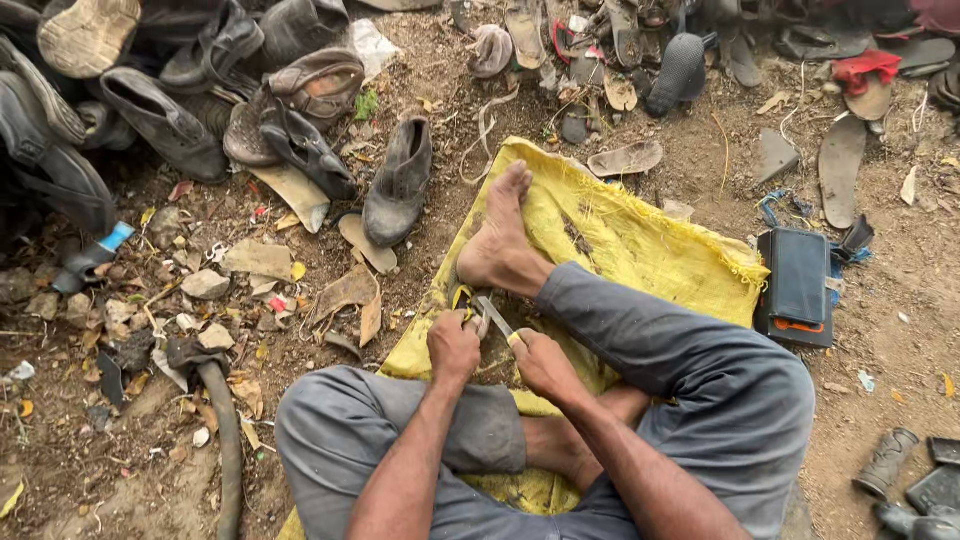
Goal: The person repairs a shoe by cutting a new sole from scrap material, fitting it, and using a small blade and other tools to trim and secure parts of the footwear while surrounded by a large pile of old shoes.
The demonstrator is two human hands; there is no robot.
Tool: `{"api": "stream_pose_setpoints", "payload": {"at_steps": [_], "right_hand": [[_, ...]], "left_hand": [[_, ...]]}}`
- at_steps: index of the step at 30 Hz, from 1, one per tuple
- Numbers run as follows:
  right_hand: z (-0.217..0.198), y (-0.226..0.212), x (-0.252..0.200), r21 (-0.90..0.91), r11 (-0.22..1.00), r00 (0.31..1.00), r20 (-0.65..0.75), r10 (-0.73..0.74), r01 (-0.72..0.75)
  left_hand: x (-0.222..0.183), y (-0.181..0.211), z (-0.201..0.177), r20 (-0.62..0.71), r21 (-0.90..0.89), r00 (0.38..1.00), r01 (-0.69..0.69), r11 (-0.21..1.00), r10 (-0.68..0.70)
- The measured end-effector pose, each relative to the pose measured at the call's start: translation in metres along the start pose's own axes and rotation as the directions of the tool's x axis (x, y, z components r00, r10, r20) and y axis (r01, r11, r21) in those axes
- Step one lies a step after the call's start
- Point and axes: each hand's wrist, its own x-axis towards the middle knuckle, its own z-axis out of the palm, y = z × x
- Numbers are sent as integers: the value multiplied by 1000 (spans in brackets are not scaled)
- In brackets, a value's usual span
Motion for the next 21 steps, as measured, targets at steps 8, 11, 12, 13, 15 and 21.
{"api": "stream_pose_setpoints", "payload": {"at_steps": [8, 11, 12, 13, 15, 21], "right_hand": [[-9, -48, -26, -194, 939, 945, 110, 309, -284], [0, -51, -1, -154, 961, 963, 107, 247, -230], [4, -50, 3, -160, 970, 973, 111, 201, -182], [8, -50, 5, -162, 970, 972, 116, 204, -184], [10, -55, 18, -219, 952, 959, 139, 247, -214], [8, -55, -43, -182, 962, 968, 109, 226, -204]], "left_hand": [[-5, 13, -9, 22, -17, 991, 134, 991, -134], [-2, 14, -11, 11, -2, 994, 104, 995, -104], [-5, 12, -11, 8, 13, 997, 82, 997, -82], [-7, 10, -10, 9, 13, 996, 88, 996, -88], [-2, 8, -8, -14, -6, 996, 91, 996, -92], [0, 7, -11, -30, -45, 998, 61, 997, -63]]}}
